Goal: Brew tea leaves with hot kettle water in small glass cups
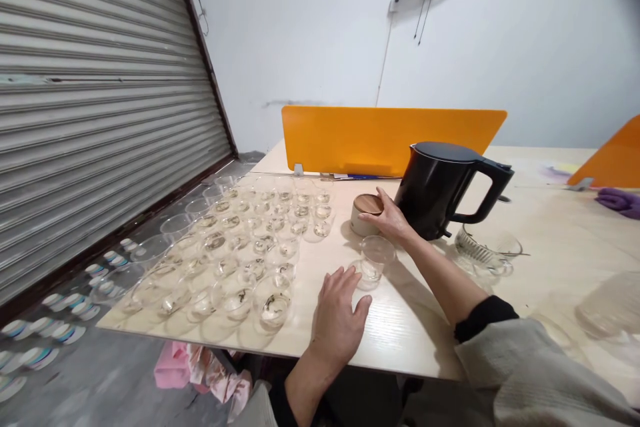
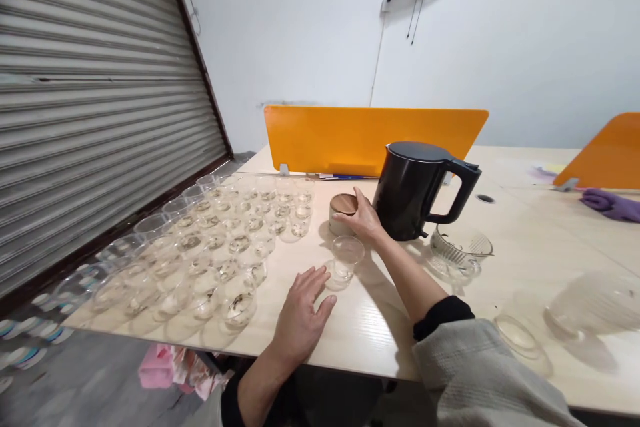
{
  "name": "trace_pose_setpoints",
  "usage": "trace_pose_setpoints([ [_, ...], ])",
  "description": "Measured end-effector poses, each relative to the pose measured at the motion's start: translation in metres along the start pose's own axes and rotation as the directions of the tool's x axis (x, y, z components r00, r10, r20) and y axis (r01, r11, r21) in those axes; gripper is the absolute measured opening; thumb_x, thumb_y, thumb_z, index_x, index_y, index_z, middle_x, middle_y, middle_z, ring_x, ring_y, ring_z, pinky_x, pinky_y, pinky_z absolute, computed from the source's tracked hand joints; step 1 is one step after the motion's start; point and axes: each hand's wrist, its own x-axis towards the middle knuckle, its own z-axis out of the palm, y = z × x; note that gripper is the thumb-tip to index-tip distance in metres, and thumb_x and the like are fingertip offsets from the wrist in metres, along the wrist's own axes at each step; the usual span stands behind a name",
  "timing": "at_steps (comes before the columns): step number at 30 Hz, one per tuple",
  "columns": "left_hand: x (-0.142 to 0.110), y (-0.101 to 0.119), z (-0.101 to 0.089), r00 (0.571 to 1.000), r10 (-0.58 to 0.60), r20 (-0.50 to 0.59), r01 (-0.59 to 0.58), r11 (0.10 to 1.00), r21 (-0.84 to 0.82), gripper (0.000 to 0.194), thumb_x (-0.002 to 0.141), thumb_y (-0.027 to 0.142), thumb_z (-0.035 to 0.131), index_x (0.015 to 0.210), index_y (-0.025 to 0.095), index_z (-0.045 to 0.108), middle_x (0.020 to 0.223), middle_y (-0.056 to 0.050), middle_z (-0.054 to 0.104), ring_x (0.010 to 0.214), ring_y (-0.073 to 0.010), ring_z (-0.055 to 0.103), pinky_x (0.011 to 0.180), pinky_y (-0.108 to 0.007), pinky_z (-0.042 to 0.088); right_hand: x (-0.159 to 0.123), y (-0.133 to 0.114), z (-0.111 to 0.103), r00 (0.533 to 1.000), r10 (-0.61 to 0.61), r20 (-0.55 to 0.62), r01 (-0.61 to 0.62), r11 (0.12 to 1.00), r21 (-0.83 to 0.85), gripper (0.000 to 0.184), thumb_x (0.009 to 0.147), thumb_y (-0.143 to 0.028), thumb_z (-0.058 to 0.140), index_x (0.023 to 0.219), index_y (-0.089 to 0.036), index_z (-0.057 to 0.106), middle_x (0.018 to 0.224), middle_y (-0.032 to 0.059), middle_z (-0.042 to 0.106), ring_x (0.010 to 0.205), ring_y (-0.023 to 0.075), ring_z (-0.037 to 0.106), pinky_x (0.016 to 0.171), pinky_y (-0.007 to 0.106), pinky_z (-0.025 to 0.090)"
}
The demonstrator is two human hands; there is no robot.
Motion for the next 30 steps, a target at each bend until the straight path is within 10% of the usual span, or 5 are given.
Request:
trace_pose_setpoints([
  [9, 0.000, 0.001, -0.002, 0.999, -0.002, -0.034, 0.000, 0.998, -0.058, 0.039, 0.094, 0.021, 0.062, 0.133, 0.020, 0.066, 0.145, -0.009, 0.065, 0.142, -0.0325, 0.052, 0.125, -0.061, 0.035, -0.004, 0.001, 0.001, 0.990, -0.019, -0.137, 0.014, 0.999, -0.034, 0.089, 0.069, -0.054, 0.081, 0.145, -0.015, 0.058, 0.141, 0.0182, 0.064, 0.130, 0.0349, 0.060, 0.115, 0.047, 0.043],
  [19, -0.009, -0.008, -0.010, 0.983, -0.013, -0.182, -0.047, 0.945, -0.324, 0.037, 0.100, 0.033, 0.060, 0.136, 0.024, 0.063, 0.144, -0.010, 0.064, 0.139, -0.0281, 0.054, 0.115, -0.053, 0.050, -0.085, -0.062, -0.102, 0.915, -0.171, -0.364, 0.121, 0.980, -0.158, 0.082, 0.075, -0.059, 0.081, 0.144, -0.022, 0.060, 0.141, 0.0136, 0.063, 0.129, 0.0355, 0.060, 0.113, 0.051, 0.045],
  [24, -0.026, 0.002, -0.020, 0.987, 0.086, -0.137, -0.136, 0.899, -0.417, 0.058, 0.097, 0.046, 0.067, 0.149, 0.026, 0.051, 0.151, -0.012, 0.056, 0.142, -0.0298, 0.051, 0.115, -0.053, 0.049, -0.171, -0.082, -0.122, 0.967, -0.145, -0.212, 0.116, 0.983, -0.143, 0.081, 0.078, -0.057, 0.081, 0.148, -0.024, 0.057, 0.142, 0.0117, 0.063, 0.128, 0.0367, 0.061, 0.110, 0.052, 0.048],
  [30, -0.029, 0.016, -0.015, 0.981, 0.190, 0.035, -0.157, 0.889, -0.429, 0.104, 0.067, 0.044, 0.095, 0.155, 0.026, 0.042, 0.152, -0.013, 0.054, 0.142, -0.0359, 0.048, 0.119, -0.056, 0.042, -0.213, -0.072, -0.084, 0.988, -0.151, -0.005, 0.151, 0.987, -0.047, 0.078, 0.080, -0.055, 0.079, 0.147, -0.024, 0.055, 0.143, 0.0137, 0.062, 0.131, 0.0363, 0.060, 0.108, 0.051, 0.051],
])
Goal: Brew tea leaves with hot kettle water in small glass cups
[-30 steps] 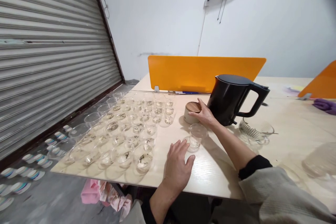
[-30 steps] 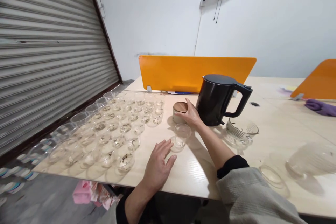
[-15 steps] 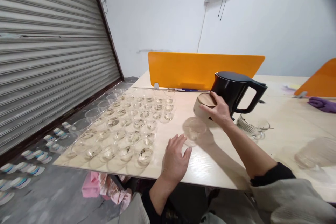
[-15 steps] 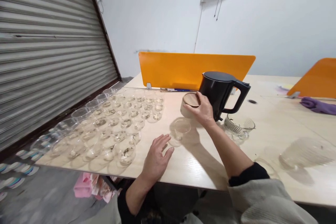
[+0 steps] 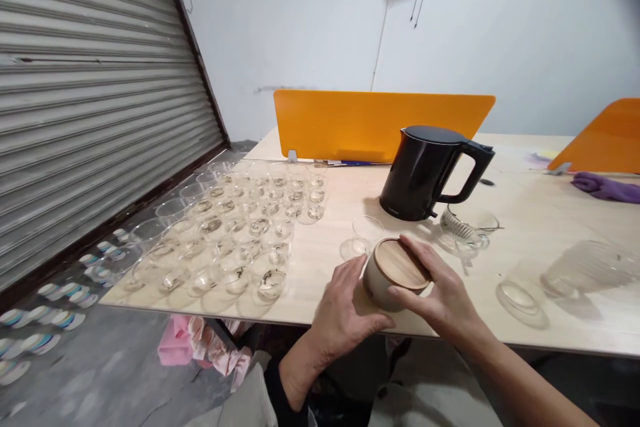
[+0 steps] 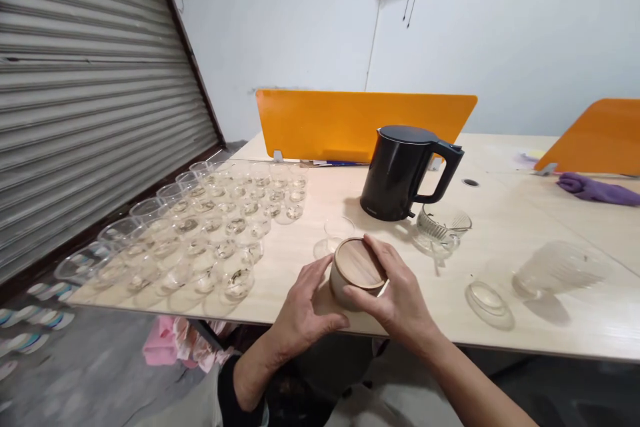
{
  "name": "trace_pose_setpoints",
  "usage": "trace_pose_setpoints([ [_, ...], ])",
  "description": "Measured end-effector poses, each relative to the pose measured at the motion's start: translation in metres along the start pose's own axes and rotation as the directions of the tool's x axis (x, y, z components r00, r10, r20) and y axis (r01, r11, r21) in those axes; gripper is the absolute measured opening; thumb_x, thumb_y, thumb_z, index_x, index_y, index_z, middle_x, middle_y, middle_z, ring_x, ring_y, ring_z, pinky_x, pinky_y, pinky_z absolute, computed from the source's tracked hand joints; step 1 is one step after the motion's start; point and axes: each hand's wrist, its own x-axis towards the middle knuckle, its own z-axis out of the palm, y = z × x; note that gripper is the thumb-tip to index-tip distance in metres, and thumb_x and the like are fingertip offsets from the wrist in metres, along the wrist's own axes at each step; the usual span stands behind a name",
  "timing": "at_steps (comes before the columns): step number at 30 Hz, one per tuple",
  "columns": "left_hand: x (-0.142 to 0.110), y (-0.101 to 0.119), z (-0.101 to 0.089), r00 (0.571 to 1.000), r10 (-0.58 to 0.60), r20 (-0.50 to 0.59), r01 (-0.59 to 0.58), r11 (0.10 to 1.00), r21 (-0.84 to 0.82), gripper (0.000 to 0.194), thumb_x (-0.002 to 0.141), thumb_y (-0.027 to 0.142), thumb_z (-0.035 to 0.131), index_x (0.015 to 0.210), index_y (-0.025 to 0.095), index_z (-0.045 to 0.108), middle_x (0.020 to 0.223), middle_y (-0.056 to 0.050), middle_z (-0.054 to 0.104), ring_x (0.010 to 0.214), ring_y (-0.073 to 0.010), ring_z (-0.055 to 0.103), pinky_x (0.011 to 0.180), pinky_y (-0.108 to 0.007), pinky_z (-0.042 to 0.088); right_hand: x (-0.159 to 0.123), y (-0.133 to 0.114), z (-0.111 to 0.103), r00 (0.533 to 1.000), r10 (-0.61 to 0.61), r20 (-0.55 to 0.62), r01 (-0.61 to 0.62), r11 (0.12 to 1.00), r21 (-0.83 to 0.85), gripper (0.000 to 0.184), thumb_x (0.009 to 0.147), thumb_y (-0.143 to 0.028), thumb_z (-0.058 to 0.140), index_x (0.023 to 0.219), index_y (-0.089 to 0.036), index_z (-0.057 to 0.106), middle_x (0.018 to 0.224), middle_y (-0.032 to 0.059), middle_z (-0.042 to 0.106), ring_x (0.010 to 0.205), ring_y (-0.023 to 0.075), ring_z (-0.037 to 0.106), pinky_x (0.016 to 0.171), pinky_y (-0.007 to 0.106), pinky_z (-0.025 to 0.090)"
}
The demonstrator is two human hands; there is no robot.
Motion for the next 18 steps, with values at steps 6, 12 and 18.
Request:
trace_pose_setpoints([
  [6, 0.010, 0.002, 0.011, 0.992, -0.123, -0.017, 0.122, 0.990, -0.072, 0.114, 0.058, 0.035, 0.099, 0.155, 0.029, 0.039, 0.147, -0.009, 0.058, 0.134, -0.0333, 0.055, 0.114, -0.050, 0.047, 0.001, 0.008, 0.020, 0.997, -0.005, 0.074, 0.002, 0.999, 0.040, 0.081, 0.081, -0.050, 0.078, 0.152, -0.024, 0.049, 0.144, 0.0140, 0.059, 0.133, 0.0346, 0.058, 0.111, 0.051, 0.049],
  [12, 0.016, -0.001, 0.020, 0.991, -0.120, -0.056, 0.119, 0.993, -0.027, 0.102, 0.065, 0.052, 0.093, 0.150, 0.026, 0.043, 0.146, -0.011, 0.058, 0.133, -0.0338, 0.056, 0.115, -0.052, 0.046, 0.007, 0.006, 0.007, 0.982, -0.052, 0.182, 0.081, 0.984, -0.157, 0.090, 0.080, -0.065, 0.075, 0.156, -0.026, 0.046, 0.154, 0.0163, 0.050, 0.139, 0.0391, 0.052, 0.110, 0.056, 0.049],
  [18, 0.015, -0.007, 0.027, 0.988, -0.097, -0.121, 0.103, 0.993, 0.051, 0.091, 0.069, 0.047, 0.089, 0.145, 0.024, 0.044, 0.141, -0.011, 0.062, 0.127, -0.0330, 0.062, 0.111, -0.051, 0.051, 0.012, -0.008, 0.022, 0.985, -0.124, 0.122, 0.156, 0.940, -0.303, 0.083, 0.084, -0.067, 0.070, 0.148, -0.019, 0.053, 0.133, 0.0208, 0.063, 0.119, 0.0390, 0.064, 0.092, 0.054, 0.059],
])
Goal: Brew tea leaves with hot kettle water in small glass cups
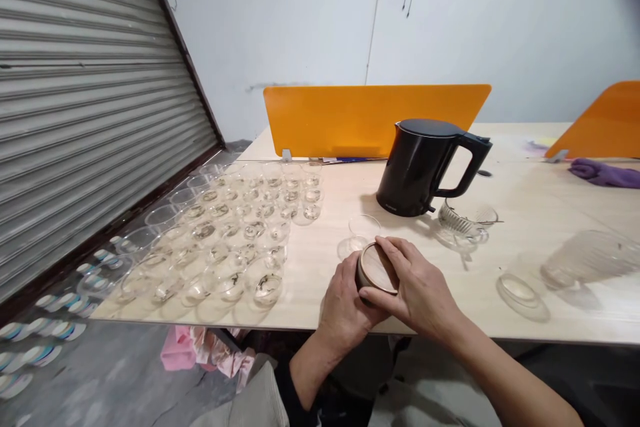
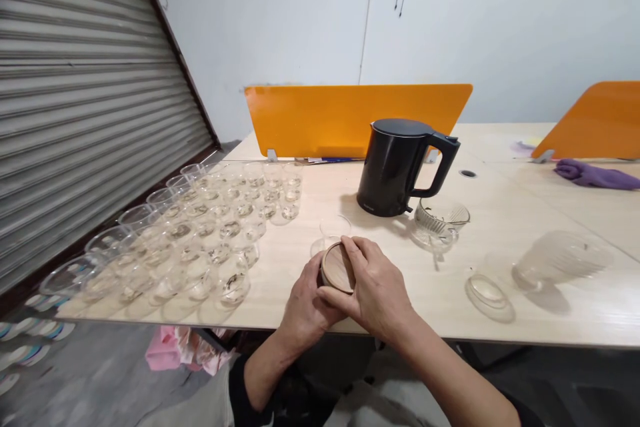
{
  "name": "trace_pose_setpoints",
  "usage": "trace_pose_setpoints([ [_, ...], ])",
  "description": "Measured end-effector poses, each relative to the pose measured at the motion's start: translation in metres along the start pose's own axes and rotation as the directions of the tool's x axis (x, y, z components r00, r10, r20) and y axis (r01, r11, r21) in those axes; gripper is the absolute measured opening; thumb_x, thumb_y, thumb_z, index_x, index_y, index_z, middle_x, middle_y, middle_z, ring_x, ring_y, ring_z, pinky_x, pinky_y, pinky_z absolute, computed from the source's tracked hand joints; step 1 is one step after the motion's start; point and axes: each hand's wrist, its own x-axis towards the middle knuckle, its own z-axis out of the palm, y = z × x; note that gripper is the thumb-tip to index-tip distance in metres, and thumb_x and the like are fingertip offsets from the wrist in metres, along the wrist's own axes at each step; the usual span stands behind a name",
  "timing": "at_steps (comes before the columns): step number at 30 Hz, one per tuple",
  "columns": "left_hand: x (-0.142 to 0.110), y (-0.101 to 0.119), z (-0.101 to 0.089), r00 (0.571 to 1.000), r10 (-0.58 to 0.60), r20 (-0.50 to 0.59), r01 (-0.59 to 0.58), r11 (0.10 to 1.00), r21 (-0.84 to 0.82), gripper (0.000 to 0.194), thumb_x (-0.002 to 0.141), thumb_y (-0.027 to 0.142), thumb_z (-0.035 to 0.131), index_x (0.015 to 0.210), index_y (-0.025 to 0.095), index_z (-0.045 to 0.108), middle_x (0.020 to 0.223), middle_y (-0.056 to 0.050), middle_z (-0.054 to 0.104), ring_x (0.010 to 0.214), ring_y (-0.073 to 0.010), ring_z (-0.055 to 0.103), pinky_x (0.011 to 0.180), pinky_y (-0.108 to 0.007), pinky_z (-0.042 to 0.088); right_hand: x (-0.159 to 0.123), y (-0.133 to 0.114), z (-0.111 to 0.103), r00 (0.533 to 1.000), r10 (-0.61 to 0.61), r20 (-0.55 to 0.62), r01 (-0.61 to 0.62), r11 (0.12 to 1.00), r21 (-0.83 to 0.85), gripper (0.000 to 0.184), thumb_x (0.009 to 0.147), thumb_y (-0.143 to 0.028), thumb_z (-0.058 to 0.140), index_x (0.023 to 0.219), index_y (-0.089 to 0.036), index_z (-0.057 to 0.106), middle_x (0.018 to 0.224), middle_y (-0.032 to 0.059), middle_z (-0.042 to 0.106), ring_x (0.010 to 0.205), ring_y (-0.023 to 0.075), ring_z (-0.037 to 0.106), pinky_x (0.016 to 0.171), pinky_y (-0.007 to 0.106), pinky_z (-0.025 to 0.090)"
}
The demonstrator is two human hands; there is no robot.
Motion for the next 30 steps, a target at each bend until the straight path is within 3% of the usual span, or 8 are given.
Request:
trace_pose_setpoints([
  [5, 0.001, 0.003, 0.000, 1.000, -0.026, 0.015, 0.025, 0.999, 0.034, 0.087, 0.069, 0.044, 0.087, 0.143, 0.026, 0.045, 0.136, -0.011, 0.065, 0.122, -0.0337, 0.065, 0.107, -0.051, 0.054, 0.000, -0.003, 0.006, 0.997, -0.003, -0.074, 0.006, 0.999, 0.037, 0.071, 0.086, -0.059, 0.069, 0.144, -0.020, 0.056, 0.131, 0.0196, 0.063, 0.118, 0.0381, 0.064, 0.094, 0.054, 0.059],
  [16, -0.001, 0.007, 0.003, 0.999, -0.040, -0.016, 0.041, 0.998, 0.048, 0.086, 0.068, 0.037, 0.087, 0.143, 0.025, 0.045, 0.136, -0.010, 0.065, 0.122, -0.0324, 0.065, 0.108, -0.050, 0.053, -0.001, -0.006, 0.004, 0.995, 0.086, -0.051, -0.078, 0.986, 0.150, 0.068, 0.083, -0.052, 0.072, 0.142, -0.020, 0.058, 0.135, 0.0180, 0.061, 0.124, 0.0384, 0.061, 0.101, 0.055, 0.055],
  [23, -0.002, 0.007, -0.003, 0.992, -0.123, 0.031, 0.122, 0.992, 0.036, 0.099, 0.058, 0.044, 0.097, 0.142, 0.028, 0.047, 0.134, -0.009, 0.066, 0.122, -0.0351, 0.065, 0.105, -0.053, 0.054, 0.002, -0.002, -0.005, 0.985, 0.165, -0.041, -0.138, 0.916, 0.377, 0.055, 0.092, -0.055, 0.064, 0.139, -0.026, 0.059, 0.132, 0.0117, 0.064, 0.120, 0.0327, 0.063, 0.103, 0.049, 0.052],
  [27, -0.002, 0.009, -0.008, 0.994, -0.103, 0.047, 0.103, 0.995, 0.006, 0.095, 0.060, 0.040, 0.097, 0.142, 0.030, 0.049, 0.136, -0.008, 0.065, 0.124, -0.0347, 0.064, 0.106, -0.053, 0.053, -0.011, 0.010, -0.008, 0.954, 0.245, -0.174, -0.137, 0.870, 0.474, 0.061, 0.093, -0.055, 0.064, 0.146, -0.027, 0.053, 0.143, 0.0113, 0.058, 0.132, 0.0343, 0.055, 0.112, 0.051, 0.046],
  [30, -0.002, 0.009, -0.007, 0.995, -0.090, 0.035, 0.089, 0.996, 0.007, 0.095, 0.060, 0.037, 0.097, 0.142, 0.030, 0.049, 0.136, -0.008, 0.065, 0.126, -0.0348, 0.063, 0.108, -0.055, 0.052, -0.026, 0.031, -0.009, 0.914, 0.319, -0.252, -0.195, 0.888, 0.418, 0.060, 0.095, -0.054, 0.061, 0.147, -0.027, 0.051, 0.146, 0.0114, 0.056, 0.136, 0.0344, 0.053, 0.115, 0.055, 0.042],
])
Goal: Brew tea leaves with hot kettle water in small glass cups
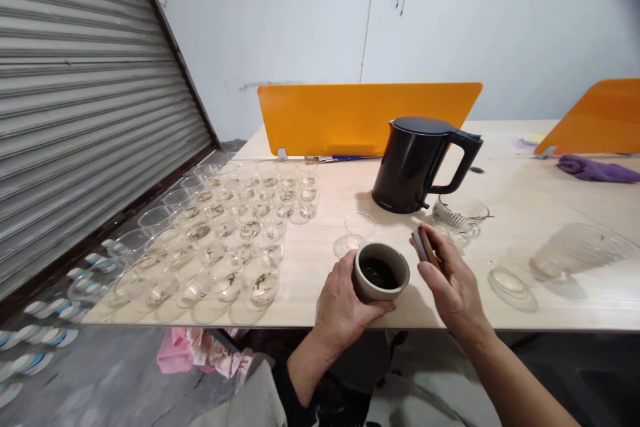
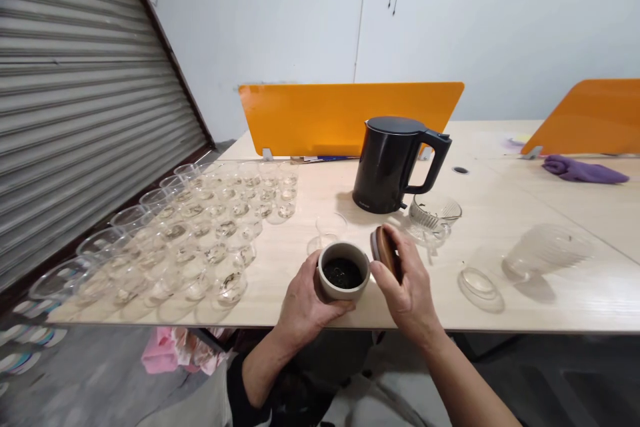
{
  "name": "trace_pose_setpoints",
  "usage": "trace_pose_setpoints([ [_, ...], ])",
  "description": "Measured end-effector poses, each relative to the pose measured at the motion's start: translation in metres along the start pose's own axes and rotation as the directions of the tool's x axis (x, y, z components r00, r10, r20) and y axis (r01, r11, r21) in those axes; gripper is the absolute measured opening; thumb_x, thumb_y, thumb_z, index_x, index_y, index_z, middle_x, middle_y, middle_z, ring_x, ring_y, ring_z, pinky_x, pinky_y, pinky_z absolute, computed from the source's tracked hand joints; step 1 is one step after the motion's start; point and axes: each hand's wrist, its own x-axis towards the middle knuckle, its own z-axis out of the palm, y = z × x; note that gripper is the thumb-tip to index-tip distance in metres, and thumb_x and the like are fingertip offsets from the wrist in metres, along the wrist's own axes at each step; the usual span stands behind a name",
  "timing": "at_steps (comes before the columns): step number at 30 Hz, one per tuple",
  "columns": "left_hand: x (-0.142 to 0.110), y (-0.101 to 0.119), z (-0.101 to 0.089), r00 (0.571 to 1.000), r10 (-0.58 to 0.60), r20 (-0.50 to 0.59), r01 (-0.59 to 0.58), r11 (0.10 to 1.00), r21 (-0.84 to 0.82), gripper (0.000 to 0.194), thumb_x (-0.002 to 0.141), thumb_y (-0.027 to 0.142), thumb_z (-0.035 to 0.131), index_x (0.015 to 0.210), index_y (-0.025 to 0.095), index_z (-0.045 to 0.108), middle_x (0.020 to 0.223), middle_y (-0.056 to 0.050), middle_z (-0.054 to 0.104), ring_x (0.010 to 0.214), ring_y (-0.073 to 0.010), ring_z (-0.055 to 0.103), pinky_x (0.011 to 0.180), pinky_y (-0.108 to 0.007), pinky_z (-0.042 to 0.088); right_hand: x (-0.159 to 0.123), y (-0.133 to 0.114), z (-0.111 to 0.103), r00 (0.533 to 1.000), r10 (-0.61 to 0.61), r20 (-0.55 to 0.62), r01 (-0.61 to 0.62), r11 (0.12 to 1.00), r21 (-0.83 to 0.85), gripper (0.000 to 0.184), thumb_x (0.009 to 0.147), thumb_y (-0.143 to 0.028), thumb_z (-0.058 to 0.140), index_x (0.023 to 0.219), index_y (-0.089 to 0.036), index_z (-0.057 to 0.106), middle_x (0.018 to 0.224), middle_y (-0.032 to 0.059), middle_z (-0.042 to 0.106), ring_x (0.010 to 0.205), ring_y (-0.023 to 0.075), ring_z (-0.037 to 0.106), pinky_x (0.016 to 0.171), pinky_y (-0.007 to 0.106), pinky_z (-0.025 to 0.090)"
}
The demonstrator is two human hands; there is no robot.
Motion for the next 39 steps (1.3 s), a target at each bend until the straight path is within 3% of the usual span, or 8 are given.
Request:
trace_pose_setpoints([
  [6, -0.001, -0.003, 0.004, 1.000, 0.001, -0.009, -0.001, 1.000, -0.002, 0.093, 0.063, 0.038, 0.094, 0.142, 0.027, 0.047, 0.135, -0.010, 0.064, 0.128, -0.0352, 0.061, 0.110, -0.056, 0.049, -0.014, 0.055, -0.013, 0.993, 0.052, 0.107, -0.005, 0.916, -0.402, 0.069, 0.087, -0.059, 0.067, 0.146, -0.024, 0.055, 0.136, 0.0164, 0.060, 0.127, 0.0374, 0.059, 0.104, 0.056, 0.052],
  [12, -0.003, -0.005, 0.003, 1.000, -0.002, -0.005, 0.002, 1.000, -0.001, 0.091, 0.064, 0.038, 0.093, 0.142, 0.027, 0.047, 0.137, -0.010, 0.064, 0.130, -0.0347, 0.060, 0.111, -0.055, 0.049, -0.021, 0.064, -0.019, 0.965, 0.038, 0.258, 0.095, 0.870, -0.484, 0.075, 0.084, -0.059, 0.072, 0.148, -0.022, 0.055, 0.144, 0.0192, 0.058, 0.133, 0.0404, 0.055, 0.105, 0.059, 0.052],
  [16, -0.004, -0.007, 0.003, 1.000, 0.009, -0.006, -0.009, 1.000, 0.023, 0.090, 0.064, 0.035, 0.092, 0.142, 0.027, 0.047, 0.139, -0.010, 0.063, 0.131, -0.0348, 0.059, 0.112, -0.055, 0.047, -0.014, 0.052, -0.041, 1.000, 0.030, 0.002, -0.026, 0.908, -0.419, 0.066, 0.092, -0.058, 0.064, 0.146, -0.021, 0.056, 0.138, 0.0193, 0.063, 0.123, 0.0365, 0.064, 0.096, 0.055, 0.057],
  [20, -0.007, -0.012, 0.005, 0.998, 0.039, -0.040, -0.037, 0.999, 0.032, 0.092, 0.066, 0.044, 0.092, 0.144, 0.026, 0.046, 0.138, -0.011, 0.064, 0.131, -0.0343, 0.060, 0.112, -0.053, 0.048, 0.015, 0.052, -0.069, 0.945, 0.116, -0.307, -0.229, 0.903, -0.363, 0.066, 0.093, -0.060, 0.062, 0.142, -0.016, 0.057, 0.104, 0.0136, 0.074, 0.081, 0.0274, 0.072, 0.073, 0.044, 0.060],
  [26, -0.007, -0.016, 0.006, 0.998, 0.052, -0.047, -0.050, 0.998, 0.042, 0.093, 0.066, 0.044, 0.092, 0.145, 0.024, 0.046, 0.137, -0.012, 0.065, 0.131, -0.0345, 0.061, 0.112, -0.053, 0.049, 0.066, 0.080, -0.073, 0.949, 0.161, -0.271, -0.285, 0.806, -0.519, 0.057, 0.094, -0.044, 0.055, 0.139, -0.008, 0.060, 0.086, 0.0131, 0.076, 0.077, 0.0299, 0.071, 0.078, 0.045, 0.054],
  [32, -0.005, -0.011, 0.004, 0.996, 0.072, -0.045, -0.070, 0.997, 0.039, 0.092, 0.064, 0.040, 0.093, 0.143, 0.025, 0.048, 0.137, -0.010, 0.065, 0.130, -0.0338, 0.061, 0.111, -0.052, 0.050, 0.082, 0.094, -0.060, 0.937, 0.237, -0.257, -0.337, 0.810, -0.479, 0.032, 0.094, -0.033, 0.048, 0.100, -0.016, 0.075, 0.067, 0.0086, 0.072, 0.068, 0.0279, 0.071, 0.074, 0.041, 0.053],
  [35, -0.005, -0.007, 0.003, 0.998, 0.055, -0.036, -0.054, 0.997, 0.047, 0.091, 0.064, 0.037, 0.093, 0.142, 0.026, 0.048, 0.137, -0.010, 0.064, 0.129, -0.0340, 0.061, 0.111, -0.053, 0.050, 0.074, 0.079, -0.064, 0.929, 0.167, -0.330, -0.290, 0.883, -0.370, 0.031, 0.096, -0.037, 0.049, 0.098, -0.019, 0.073, 0.074, 0.0071, 0.074, 0.069, 0.0249, 0.073, 0.075, 0.039, 0.055],
  [39, -0.004, -0.004, 0.002, 0.999, 0.042, -0.029, -0.040, 0.997, 0.064, 0.092, 0.064, 0.038, 0.093, 0.142, 0.026, 0.046, 0.134, -0.010, 0.065, 0.127, -0.0343, 0.062, 0.109, -0.054, 0.050, 0.044, 0.029, -0.078, 0.888, 0.033, -0.458, -0.187, 0.937, -0.295, 0.035, 0.098, -0.048, 0.052, 0.112, -0.023, 0.072, 0.090, 0.0096, 0.075, 0.077, 0.0295, 0.074, 0.074, 0.046, 0.058],
])
